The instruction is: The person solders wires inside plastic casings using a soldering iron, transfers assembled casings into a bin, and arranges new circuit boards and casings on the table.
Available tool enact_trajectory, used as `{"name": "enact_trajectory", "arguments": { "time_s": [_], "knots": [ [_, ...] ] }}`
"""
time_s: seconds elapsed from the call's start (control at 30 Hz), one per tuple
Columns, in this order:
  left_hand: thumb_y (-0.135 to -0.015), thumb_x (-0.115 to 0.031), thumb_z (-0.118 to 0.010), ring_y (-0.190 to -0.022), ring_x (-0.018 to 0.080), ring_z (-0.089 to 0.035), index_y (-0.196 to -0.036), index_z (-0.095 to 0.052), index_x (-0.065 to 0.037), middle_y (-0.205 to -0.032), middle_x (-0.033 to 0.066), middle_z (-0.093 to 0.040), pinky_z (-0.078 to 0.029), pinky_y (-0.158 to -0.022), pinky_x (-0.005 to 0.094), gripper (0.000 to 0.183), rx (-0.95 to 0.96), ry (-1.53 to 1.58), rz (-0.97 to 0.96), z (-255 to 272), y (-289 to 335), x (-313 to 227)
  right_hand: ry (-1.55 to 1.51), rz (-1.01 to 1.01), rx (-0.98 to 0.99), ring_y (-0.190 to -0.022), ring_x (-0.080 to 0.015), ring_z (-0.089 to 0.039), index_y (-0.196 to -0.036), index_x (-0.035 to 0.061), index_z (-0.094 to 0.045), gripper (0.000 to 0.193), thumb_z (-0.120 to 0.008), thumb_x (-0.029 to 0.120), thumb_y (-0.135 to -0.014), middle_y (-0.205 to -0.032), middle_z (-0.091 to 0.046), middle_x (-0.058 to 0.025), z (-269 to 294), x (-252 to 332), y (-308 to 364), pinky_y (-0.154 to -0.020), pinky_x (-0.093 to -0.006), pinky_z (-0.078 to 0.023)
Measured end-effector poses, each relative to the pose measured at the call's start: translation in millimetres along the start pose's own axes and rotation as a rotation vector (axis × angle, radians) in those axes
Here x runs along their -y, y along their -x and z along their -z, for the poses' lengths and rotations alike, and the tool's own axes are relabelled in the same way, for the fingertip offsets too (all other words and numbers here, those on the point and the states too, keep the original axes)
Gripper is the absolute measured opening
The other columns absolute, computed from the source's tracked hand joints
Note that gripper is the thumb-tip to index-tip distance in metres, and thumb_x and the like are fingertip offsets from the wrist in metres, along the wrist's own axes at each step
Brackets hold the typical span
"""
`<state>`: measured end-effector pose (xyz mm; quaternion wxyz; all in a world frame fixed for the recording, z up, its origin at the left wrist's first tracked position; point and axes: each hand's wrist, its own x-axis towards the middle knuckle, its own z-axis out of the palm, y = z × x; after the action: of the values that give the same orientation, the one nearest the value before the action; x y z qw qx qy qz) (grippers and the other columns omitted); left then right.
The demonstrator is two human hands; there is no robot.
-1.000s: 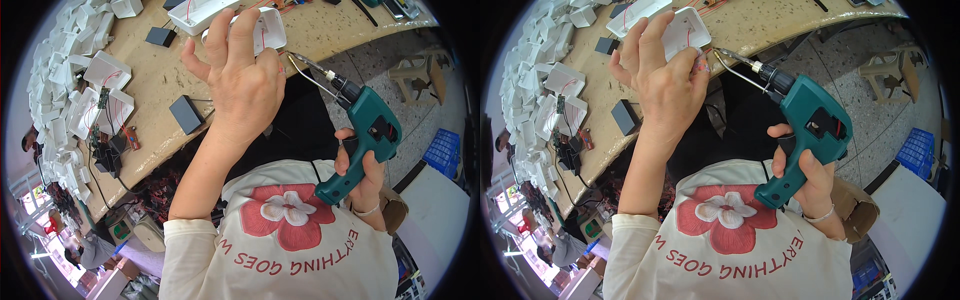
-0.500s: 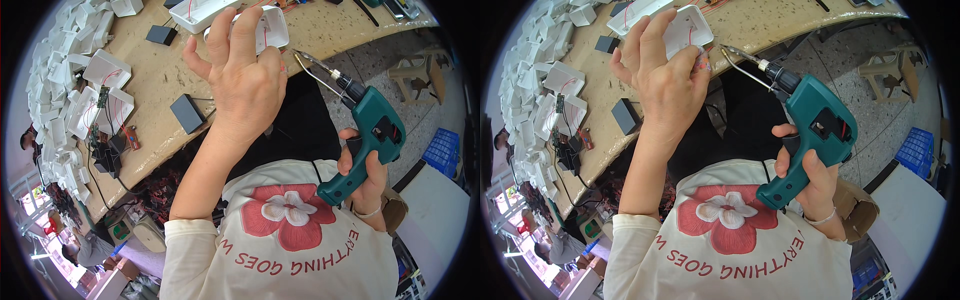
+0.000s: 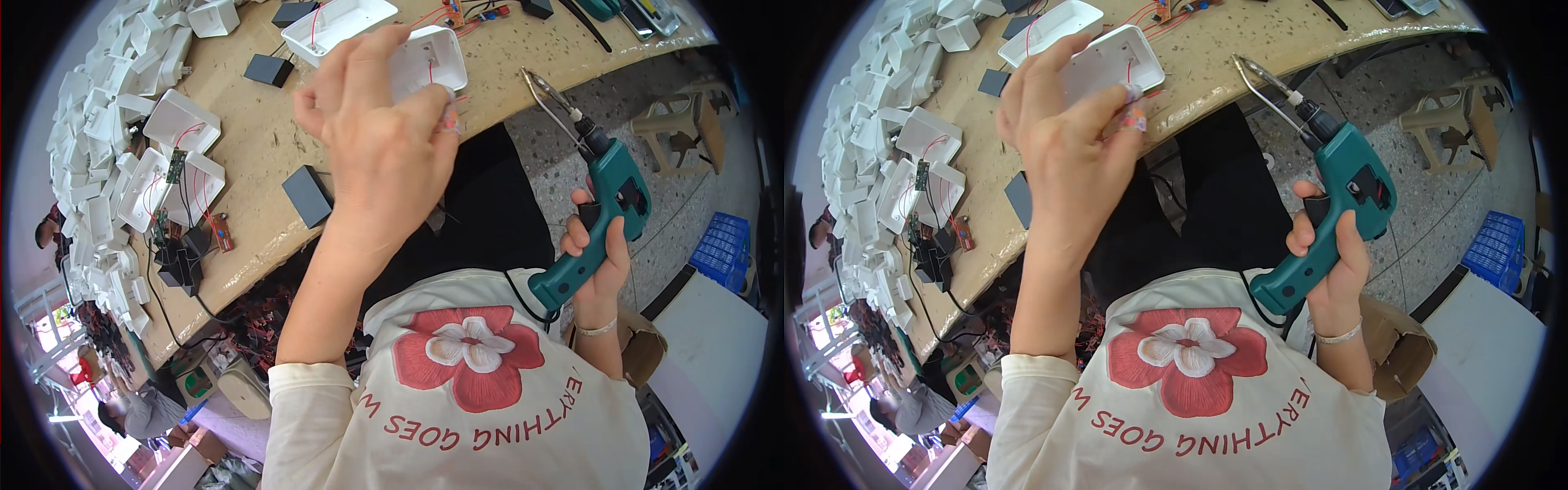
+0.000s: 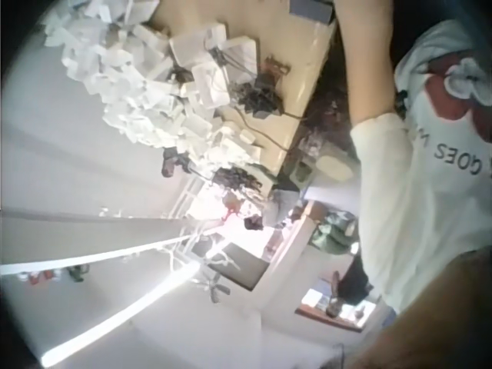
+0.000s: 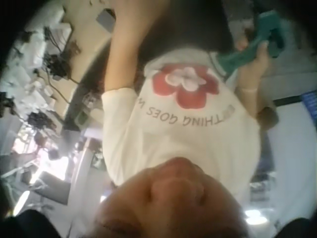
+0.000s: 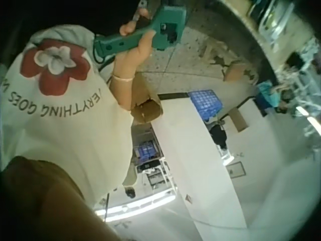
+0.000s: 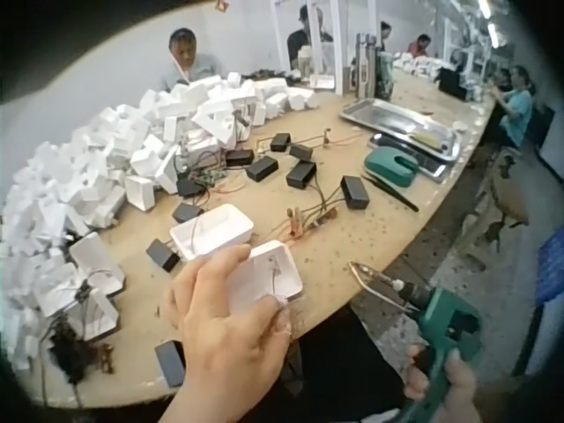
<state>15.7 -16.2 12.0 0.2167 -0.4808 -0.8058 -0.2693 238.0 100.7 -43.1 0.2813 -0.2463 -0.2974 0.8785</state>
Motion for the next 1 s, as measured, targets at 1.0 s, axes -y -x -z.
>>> {"name": "enact_trajectory", "arguments": {
  "time_s": [1.0],
  "knots": [
    [-0.058,-0.008,-0.067,-0.097,0.0252,-0.051,-0.067,-0.060,-0.004,-0.105,0.0081,-0.056,-0.030,-0.084,0.0422,0.012,-0.229,0.074,0.053,-28,-5,15,0.423,0.179,0.300,-0.064,-0.0130,-0.056,-0.121,-0.0049,-0.041,0.065,-0.070,0.033,-0.077,-0.115,-0.052,-0.0189,-12,7,5,-0.048,-0.0226,-0.045]
  ]
}}
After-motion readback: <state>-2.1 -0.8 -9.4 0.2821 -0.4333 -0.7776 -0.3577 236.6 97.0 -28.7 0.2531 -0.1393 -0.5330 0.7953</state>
